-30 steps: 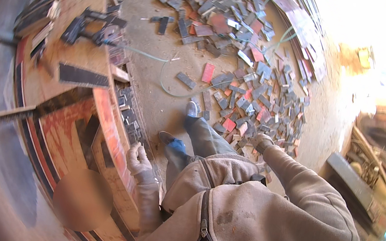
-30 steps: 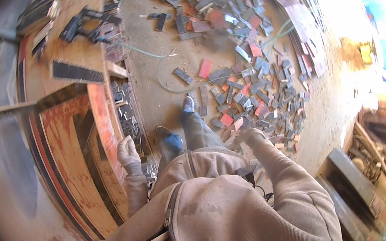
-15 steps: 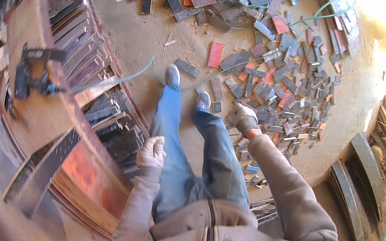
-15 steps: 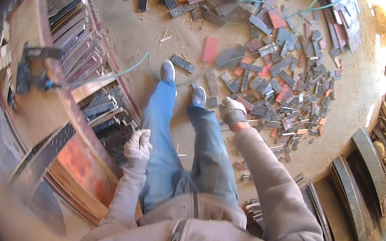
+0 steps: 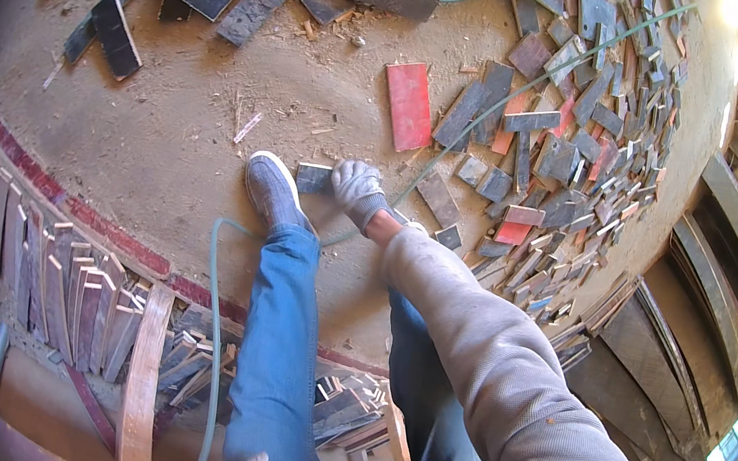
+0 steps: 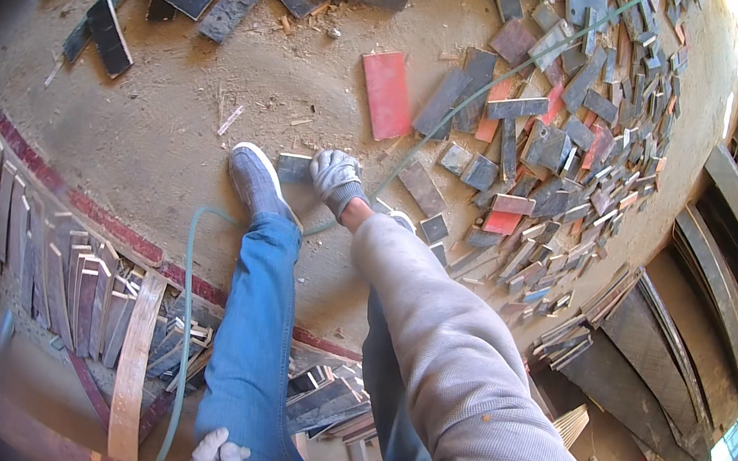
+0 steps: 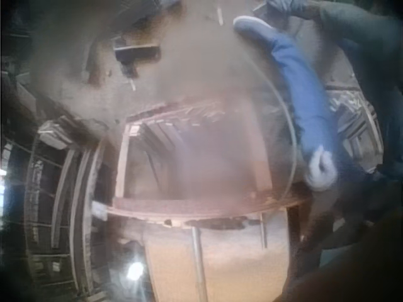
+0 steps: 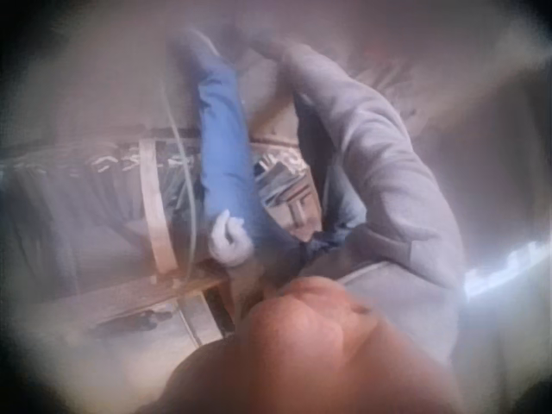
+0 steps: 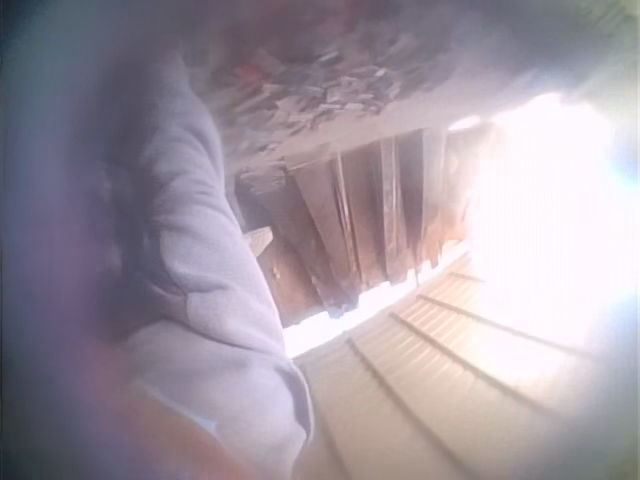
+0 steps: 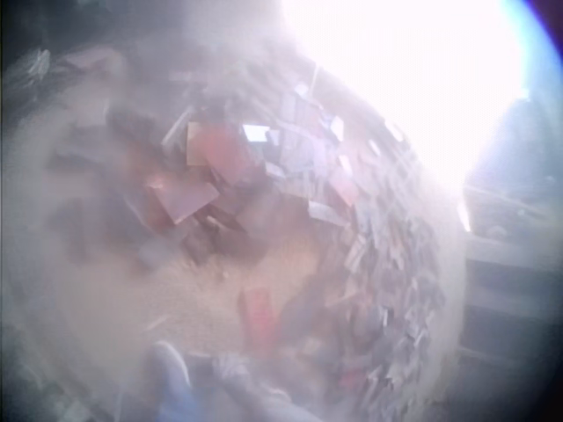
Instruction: The person picks up small wooden pieces from a pile on the floor and uses a pneumatic nail gun to attach them to a large wooden board on a workbench. They repeatedly position and fasten pieces to build a rectangular frame.
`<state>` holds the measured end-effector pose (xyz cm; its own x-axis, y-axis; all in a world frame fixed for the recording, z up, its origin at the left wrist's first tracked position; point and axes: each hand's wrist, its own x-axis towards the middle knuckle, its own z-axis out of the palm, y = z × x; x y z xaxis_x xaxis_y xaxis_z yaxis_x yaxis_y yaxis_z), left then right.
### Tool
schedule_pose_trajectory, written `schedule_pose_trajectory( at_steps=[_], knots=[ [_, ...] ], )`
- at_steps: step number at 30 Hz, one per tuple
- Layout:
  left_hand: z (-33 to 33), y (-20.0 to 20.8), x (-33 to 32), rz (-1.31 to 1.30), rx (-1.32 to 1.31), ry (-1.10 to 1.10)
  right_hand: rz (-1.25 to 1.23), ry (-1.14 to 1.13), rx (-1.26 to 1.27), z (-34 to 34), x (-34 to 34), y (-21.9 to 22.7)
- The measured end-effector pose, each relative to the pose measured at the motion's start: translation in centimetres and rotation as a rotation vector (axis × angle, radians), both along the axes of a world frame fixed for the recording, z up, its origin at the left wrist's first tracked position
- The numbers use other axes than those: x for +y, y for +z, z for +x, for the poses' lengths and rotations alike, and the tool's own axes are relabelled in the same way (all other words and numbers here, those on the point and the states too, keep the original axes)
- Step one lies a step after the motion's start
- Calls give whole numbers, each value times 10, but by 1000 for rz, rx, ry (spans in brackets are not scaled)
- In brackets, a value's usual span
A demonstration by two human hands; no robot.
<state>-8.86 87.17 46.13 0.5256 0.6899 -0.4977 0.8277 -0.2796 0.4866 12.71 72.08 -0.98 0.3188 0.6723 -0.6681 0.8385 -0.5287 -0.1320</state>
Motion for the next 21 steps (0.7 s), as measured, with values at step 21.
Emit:
schedule_pose_trajectory(
  at_steps=[21],
  knots=[
    [35, -2, 63, -86, -32, 189, 353, -1168, 39, 125, 334, 29]
  ],
)
